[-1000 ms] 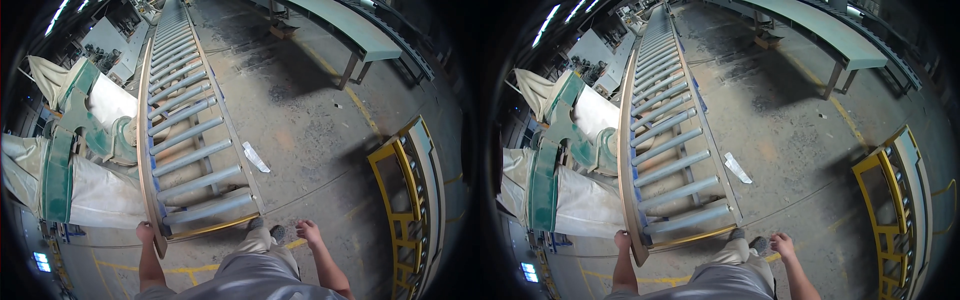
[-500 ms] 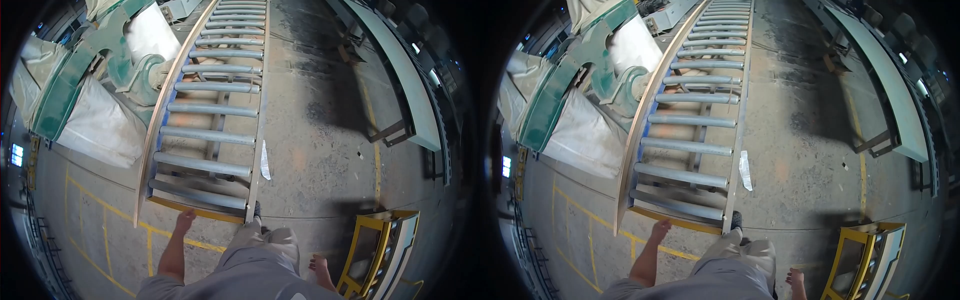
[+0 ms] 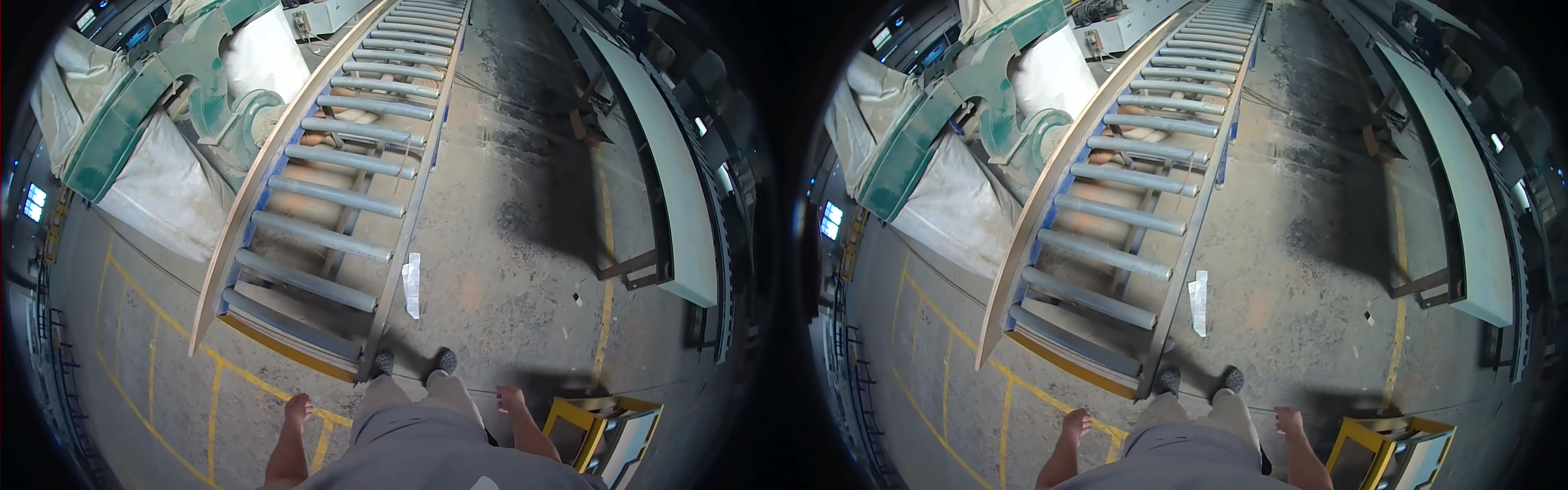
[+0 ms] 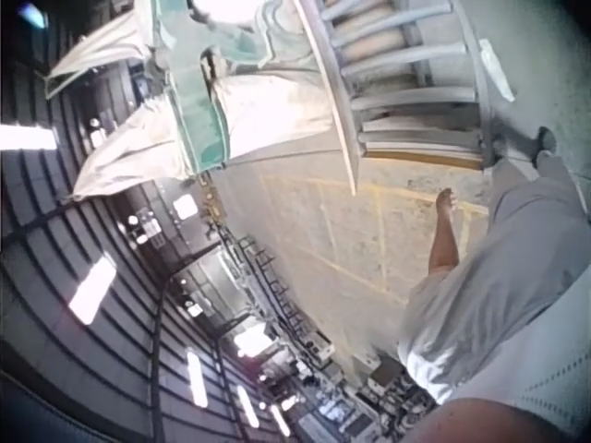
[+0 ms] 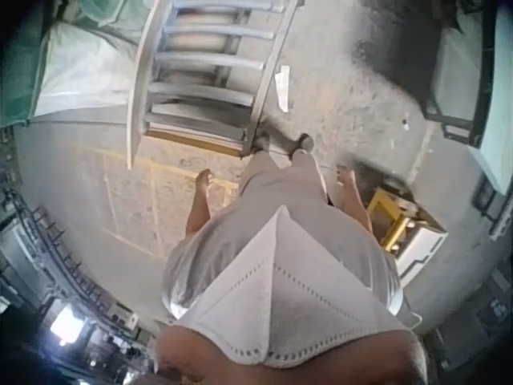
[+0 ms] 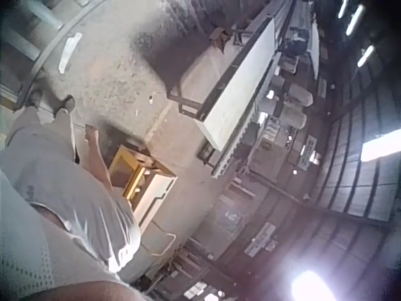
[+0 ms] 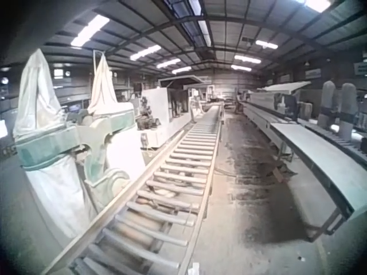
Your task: Picking up and placing wooden panels onto a conveyor belt system in a manufacturing facility.
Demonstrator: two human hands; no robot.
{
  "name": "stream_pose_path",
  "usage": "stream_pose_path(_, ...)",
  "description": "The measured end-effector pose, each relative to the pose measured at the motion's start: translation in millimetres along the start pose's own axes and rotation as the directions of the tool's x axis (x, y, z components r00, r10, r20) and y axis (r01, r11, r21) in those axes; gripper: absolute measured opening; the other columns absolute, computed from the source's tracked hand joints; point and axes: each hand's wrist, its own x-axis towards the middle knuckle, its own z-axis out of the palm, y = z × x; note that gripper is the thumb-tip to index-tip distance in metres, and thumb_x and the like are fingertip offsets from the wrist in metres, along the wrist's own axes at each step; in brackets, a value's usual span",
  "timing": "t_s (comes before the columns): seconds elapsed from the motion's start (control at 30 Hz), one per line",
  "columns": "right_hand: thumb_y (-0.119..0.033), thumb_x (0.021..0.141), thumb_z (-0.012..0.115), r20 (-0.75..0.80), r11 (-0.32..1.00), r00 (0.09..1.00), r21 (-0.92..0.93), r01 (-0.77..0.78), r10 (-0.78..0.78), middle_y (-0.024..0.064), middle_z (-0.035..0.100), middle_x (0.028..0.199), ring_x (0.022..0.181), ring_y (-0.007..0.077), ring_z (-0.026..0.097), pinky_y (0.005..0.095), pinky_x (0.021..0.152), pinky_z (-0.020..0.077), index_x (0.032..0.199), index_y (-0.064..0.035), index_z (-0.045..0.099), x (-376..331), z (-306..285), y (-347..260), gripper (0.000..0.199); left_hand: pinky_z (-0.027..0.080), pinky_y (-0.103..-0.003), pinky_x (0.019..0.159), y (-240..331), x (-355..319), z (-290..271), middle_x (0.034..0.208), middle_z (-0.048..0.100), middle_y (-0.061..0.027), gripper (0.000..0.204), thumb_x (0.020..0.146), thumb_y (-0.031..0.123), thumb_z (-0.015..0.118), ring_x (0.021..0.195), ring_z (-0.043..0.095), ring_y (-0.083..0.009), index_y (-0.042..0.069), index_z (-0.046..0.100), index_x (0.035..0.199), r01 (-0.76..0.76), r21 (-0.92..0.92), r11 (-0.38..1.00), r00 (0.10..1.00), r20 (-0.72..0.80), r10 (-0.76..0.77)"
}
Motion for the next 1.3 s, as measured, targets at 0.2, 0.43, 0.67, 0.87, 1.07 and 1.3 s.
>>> stream_pose_path(0.2, -0.035, 0.082, 0.062, 0.012, 0.983, 1.0, 0.182, -0.02, 0.018, 0.0093, 0.059, 0.085, 0.054, 0.0164, 0.053, 0.032, 0.045, 0.0484, 0.104, -0.0027, 0.058, 35, -61, -93, 0.04, 0.052, -0.032, 0.059, 42, -21, 93, 0.09, 0.062, -0.0142, 0.041, 0.085, 0.027, 0.057, 0.068, 0.061, -0.0223, 0.002, 0.05, 0.117, -0.139, -0.251, 0.958, 0.99, -0.064, 0.127)
stream_pose_path(0.43, -0.045, 0.082, 0.059, 0.164, 0.972, 0.979, 0.219, 0.079, -0.117, 0.0116, 0.059, 0.094, 0.071, 0.0227, 0.057, 0.0363, 0.059, 0.0505, 0.11, -0.0052, 0.052, 82, -71, -271, 0.049, 0.049, -0.029, 0.046, 118, -31, 137, 0.078, 0.061, -0.0135, 0.04, 0.093, 0.034, 0.045, 0.042, 0.051, -0.018, 0.0, 0.053, 0.111, -0.177, -0.46, 0.87, 0.975, -0.206, 0.089)
stream_pose_path(0.67, -0.05, 0.082, 0.056, 0.296, 0.969, 0.924, 0.12, 0.216, -0.242, 0.0151, 0.056, 0.112, 0.089, 0.0285, 0.056, 0.0416, 0.074, 0.0482, 0.123, -0.0018, 0.045, 110, -13, -527, 0.065, 0.043, -0.026, 0.05, 256, 32, 183, 0.072, 0.059, -0.0074, 0.053, 0.092, 0.051, 0.043, 0.051, 0.049, -0.0154, 0.001, 0.059, 0.1, -0.395, -0.661, 0.639, 0.901, -0.416, 0.126)
stream_pose_path(0.87, -0.053, 0.079, 0.058, 0.231, 0.93, 0.923, -0.135, 0.343, -0.307, 0.0067, 0.057, 0.102, 0.071, 0.016, 0.049, 0.0379, 0.063, 0.0431, 0.116, -0.0044, 0.049, 112, 40, -768, 0.062, 0.047, -0.032, 0.065, 435, 107, 214, 0.097, 0.059, -0.0084, 0.068, 0.087, 0.06, 0.045, 0.062, 0.051, -0.0177, 0.003, 0.048, 0.124, -0.279, -0.86, 0.426, 0.959, -0.269, 0.084)
stream_pose_path(1.07, -0.062, 0.074, 0.061, 0.364, 0.865, 0.814, -0.043, 0.5, -0.452, 0.0107, 0.056, 0.1, 0.068, 0.0187, 0.05, 0.0335, 0.063, 0.0459, 0.113, -0.0027, 0.05, 83, 133, -991, 0.071, 0.044, -0.038, 0.088, 619, 149, 193, 0.123, 0.047, -0.0142, 0.099, 0.073, 0.069, 0.056, 0.102, 0.052, -0.0257, 0.001, 0.027, 0.138, -0.302, -0.914, 0.27, 0.952, -0.302, 0.044)
stream_pose_path(1.3, -0.073, 0.068, 0.059, 0.598, 0.738, 0.623, -0.078, 0.671, -0.503, 0.0134, 0.055, 0.095, 0.077, 0.0292, 0.052, 0.0387, 0.072, 0.0481, 0.111, 0.0016, 0.05, 12, 336, -1235, 0.086, 0.045, -0.037, 0.09, 710, 226, 165, 0.12, 0.048, -0.0149, 0.081, 0.075, 0.06, 0.06, 0.105, 0.051, -0.0277, -0.001, 0.038, 0.124, -0.345, -0.939, 0.012, 0.932, -0.344, -0.112)
